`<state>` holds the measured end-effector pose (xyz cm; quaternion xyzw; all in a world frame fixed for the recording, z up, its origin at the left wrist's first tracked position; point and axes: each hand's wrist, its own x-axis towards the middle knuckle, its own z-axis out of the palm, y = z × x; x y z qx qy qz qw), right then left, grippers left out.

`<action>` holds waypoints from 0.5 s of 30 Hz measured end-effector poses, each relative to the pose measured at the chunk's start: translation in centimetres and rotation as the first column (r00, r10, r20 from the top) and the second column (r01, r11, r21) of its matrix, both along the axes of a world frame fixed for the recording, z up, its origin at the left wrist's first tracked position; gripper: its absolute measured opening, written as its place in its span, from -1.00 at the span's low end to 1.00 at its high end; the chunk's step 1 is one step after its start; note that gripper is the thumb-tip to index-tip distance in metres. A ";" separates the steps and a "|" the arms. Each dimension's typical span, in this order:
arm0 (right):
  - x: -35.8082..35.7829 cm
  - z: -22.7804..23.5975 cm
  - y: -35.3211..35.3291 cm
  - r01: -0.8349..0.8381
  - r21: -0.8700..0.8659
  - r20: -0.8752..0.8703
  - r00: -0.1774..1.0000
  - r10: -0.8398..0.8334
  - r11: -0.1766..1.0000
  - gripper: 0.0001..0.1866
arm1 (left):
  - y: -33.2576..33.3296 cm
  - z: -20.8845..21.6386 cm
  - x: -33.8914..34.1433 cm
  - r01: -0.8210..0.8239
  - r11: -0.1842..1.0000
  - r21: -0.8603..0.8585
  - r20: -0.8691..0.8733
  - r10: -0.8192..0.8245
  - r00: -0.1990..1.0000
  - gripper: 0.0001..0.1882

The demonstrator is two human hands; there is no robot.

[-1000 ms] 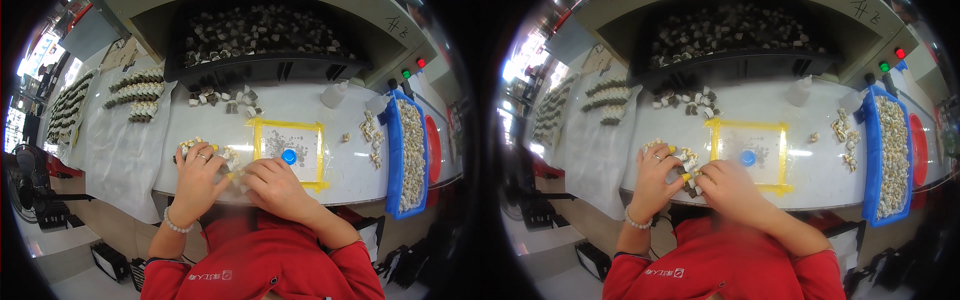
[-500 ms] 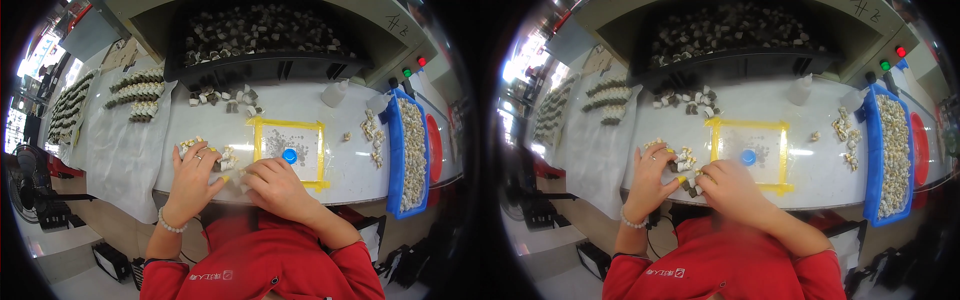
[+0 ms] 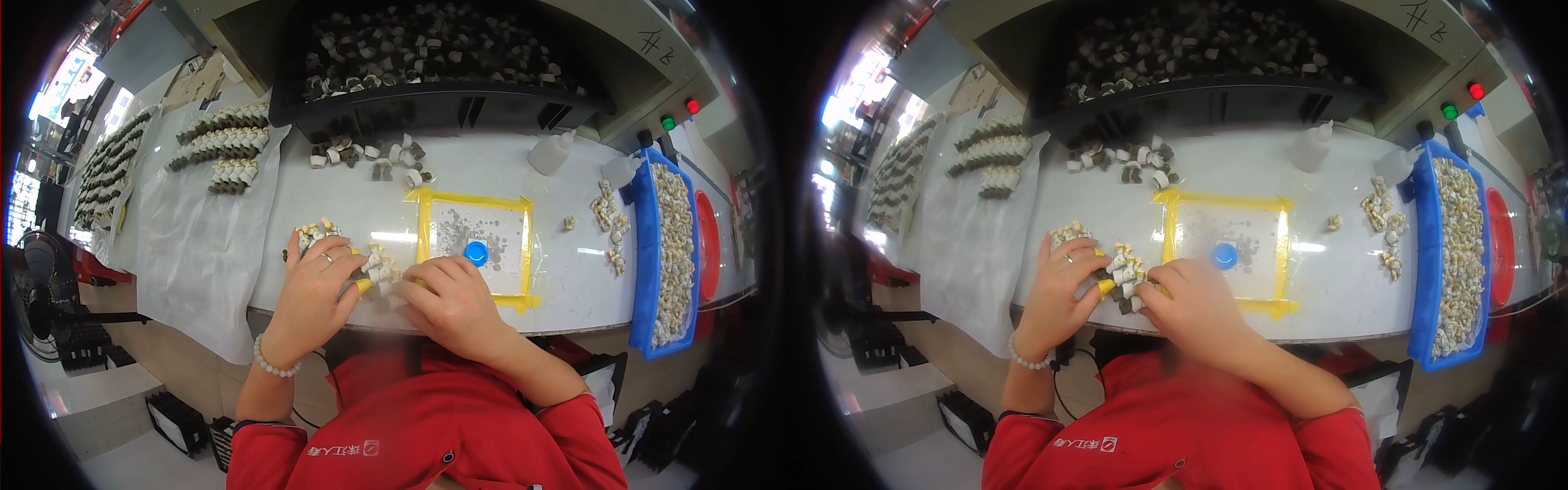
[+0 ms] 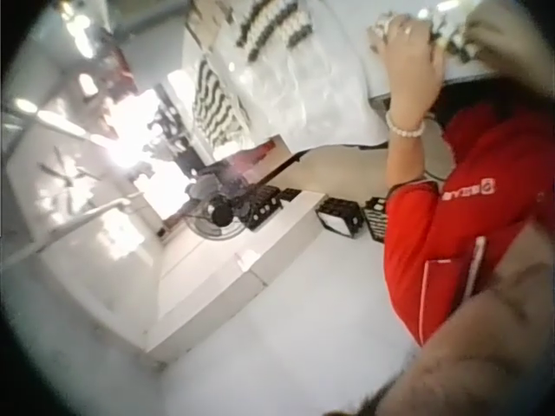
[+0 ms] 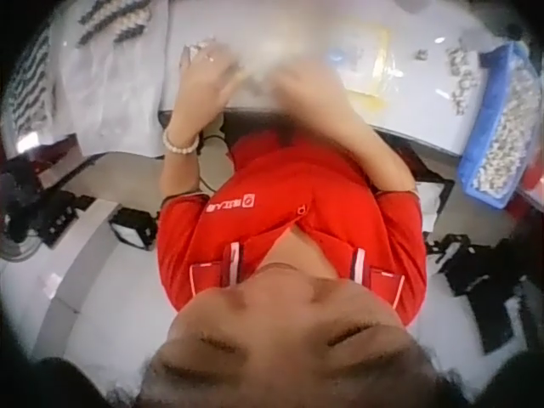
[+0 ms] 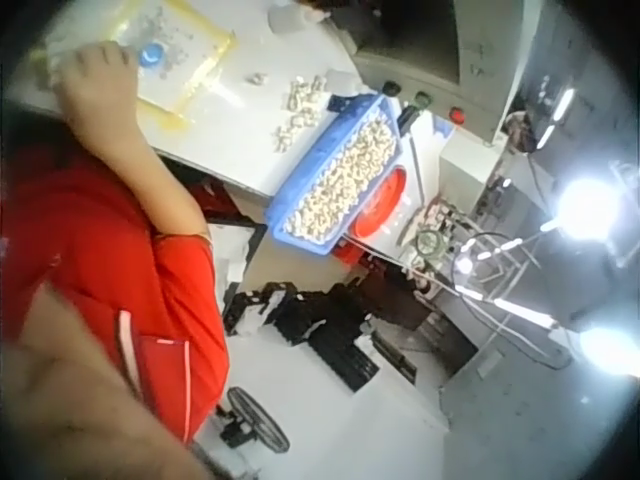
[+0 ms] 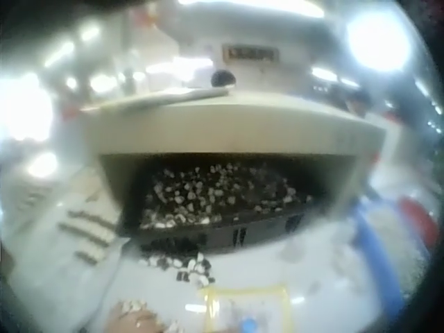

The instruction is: The person assembles small components and plastic parts into finished assemblies at a factory workstation, applying adhesive or lubricant from a dispenser bottle.

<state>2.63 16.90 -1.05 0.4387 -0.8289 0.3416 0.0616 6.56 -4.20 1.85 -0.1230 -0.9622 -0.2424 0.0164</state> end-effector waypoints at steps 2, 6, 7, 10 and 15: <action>0.1 -0.1 -0.1 0.019 -0.017 0.002 1.000 -0.019 1.000 -0.69 | 0.0 0.1 0.1 0.003 1.000 0.007 0.006 -0.003 1.000 -0.71; 0.3 -0.3 -0.2 0.002 0.005 -0.017 1.000 -0.002 1.000 -0.70 | 0.1 0.2 0.1 0.019 1.000 0.017 0.022 -0.019 1.000 -0.68; 0.2 -0.3 -0.3 0.005 -0.004 -0.004 1.000 -0.005 1.000 -0.71 | 0.1 0.1 0.1 0.019 1.000 0.017 0.022 -0.019 1.000 -0.68; 0.0 -0.2 -0.2 0.007 -0.013 0.022 1.000 -0.007 1.000 -0.73 | 0.3 0.1 0.1 0.018 0.999 0.037 0.034 -0.019 0.999 -0.59; -0.4 0.2 -0.3 -0.032 -0.035 0.049 0.998 0.034 0.999 -0.80 | 0.8 0.7 0.2 0.026 1.000 -0.011 0.000 -0.026 1.000 -0.43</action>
